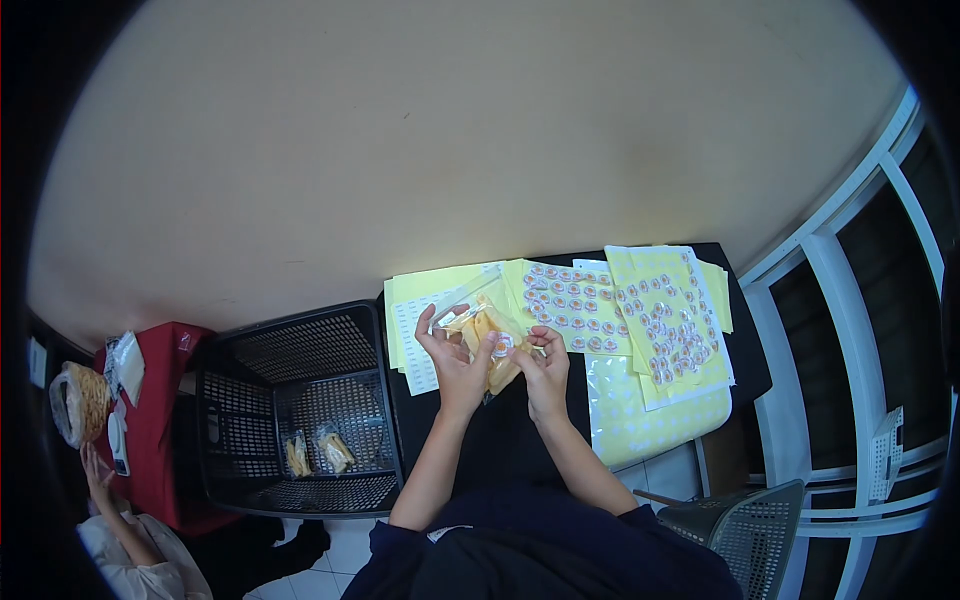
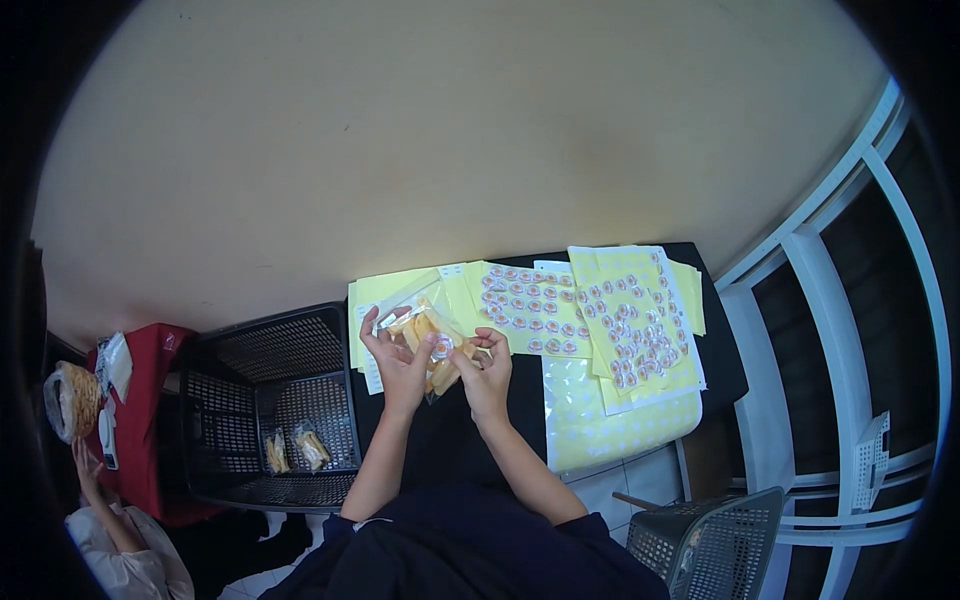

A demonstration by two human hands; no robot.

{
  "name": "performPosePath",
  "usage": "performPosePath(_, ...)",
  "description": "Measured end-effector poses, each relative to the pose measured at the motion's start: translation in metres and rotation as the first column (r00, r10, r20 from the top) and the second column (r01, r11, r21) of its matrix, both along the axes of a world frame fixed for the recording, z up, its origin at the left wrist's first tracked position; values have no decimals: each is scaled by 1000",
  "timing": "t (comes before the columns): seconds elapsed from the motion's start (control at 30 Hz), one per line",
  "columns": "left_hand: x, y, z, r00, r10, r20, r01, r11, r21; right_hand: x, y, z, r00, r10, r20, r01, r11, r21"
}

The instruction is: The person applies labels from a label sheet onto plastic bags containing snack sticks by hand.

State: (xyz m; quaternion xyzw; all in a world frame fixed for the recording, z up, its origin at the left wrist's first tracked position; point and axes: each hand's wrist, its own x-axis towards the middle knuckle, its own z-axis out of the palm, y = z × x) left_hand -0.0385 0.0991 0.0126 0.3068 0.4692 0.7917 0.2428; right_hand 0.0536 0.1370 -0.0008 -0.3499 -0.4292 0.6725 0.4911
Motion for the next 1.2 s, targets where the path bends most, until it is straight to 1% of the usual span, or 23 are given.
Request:
performPosePath(0.1, 1, 0, -2, 999, 16, -36, -15, 1000, 17, 1, -3, 5, 1000, -4, 12, 4, 1000, -13)
performPosePath(0.17, 3, -2, 0, 1000, -26, -3, 26, 996, 91, 1, -7, 8, 999, -22, -41, 19, 997, -69)
performPosePath(0.2, 2, -3, -4, 1000, -28, -4, 28, 995, 93, 1, -8, 7, 999, -24, -42, 21, 998, -66)
performPosePath(0.27, -2, -6, -16, 988, -150, -28, 147, 986, -77, 2, -11, 4, 999, -48, 12, 47, 997, 61)
performPosePath(0.3, -1, -9, -14, 988, -149, -27, 147, 986, -77, 3, -13, 9, 999, -47, 12, 46, 997, 62)
performPosePath(0.33, 2, -12, -8, 985, -170, 26, 171, 984, -58, 6, -15, 21, 942, -221, 255, 95, 899, 428)
performPosePath(0.37, 4, -15, -5, 978, -190, 80, 194, 980, -37, 9, -16, 30, 801, -450, 394, 20, 679, 734)
performPosePath(0.4, 5, -17, -3, 979, -188, 82, 191, 981, -35, 12, -16, 35, 801, -449, 396, 17, 678, 735)
performPosePath(0.47, 5, -21, -2, 980, -200, -10, 199, 976, -83, 15, -17, 41, 775, -457, 438, -145, 545, 826)
performPosePath(0.5, 5, -24, -1, 980, -199, -9, 197, 977, -85, 16, -19, 45, 752, -470, 462, -164, 546, 822)
performPosePath(0.53, 6, -25, 0, 977, -205, -54, 201, 976, -82, 18, -19, 44, 753, -469, 461, -164, 545, 822)
performPosePath(0.57, 6, -26, 2, 972, -212, -101, 204, 976, -79, 19, -19, 42, 756, -487, 438, -179, 489, 853)
performPosePath(0.6, 5, -26, 3, 972, -211, -102, 204, 976, -78, 21, -19, 41, 759, -503, 414, -194, 432, 881)
performPosePath(0.67, 2, -28, 4, 962, -257, -93, 243, 961, -134, 25, -22, 40, 768, -498, 403, -195, 417, 888)
performPosePath(0.7, 1, -28, 3, 962, -257, -94, 243, 961, -135, 26, -22, 40, 777, -493, 392, -197, 400, 895)
performPosePath(0.73, -1, -28, 1, 964, -257, -73, 245, 959, -145, 27, -23, 41, 777, -494, 390, -196, 400, 895)
performPosePath(0.8, -5, -27, 1, 965, -258, -53, 247, 957, -154, 30, -24, 46, 873, -312, 375, -139, 577, 805)
performPosePath(0.83, -6, -27, 3, 953, -300, -42, 291, 945, -150, 31, -20, 50, 873, -312, 375, -139, 577, 805)
performPosePath(0.87, -6, -27, 4, 939, -343, -29, 336, 931, -147, 31, -14, 56, 854, -306, 421, -199, 556, 807)
performPosePath(0.9, -5, -29, 7, 938, -346, -29, 338, 929, -149, 31, -9, 59, 831, -303, 467, -258, 534, 805)
performPosePath(0.93, -3, -31, 12, 929, -369, -18, 361, 917, -169, 32, -5, 62, 831, -305, 466, -255, 535, 805)
performPosePath(1.0, 0, -32, 18, 921, -390, -7, 382, 906, -184, 33, 1, 66, 767, -326, 553, -374, 473, 798)
performPosePath(1.2, -1, -31, 19, 903, -429, 20, 426, 890, -165, 32, 3, 67, 754, -348, 557, -388, 448, 806)
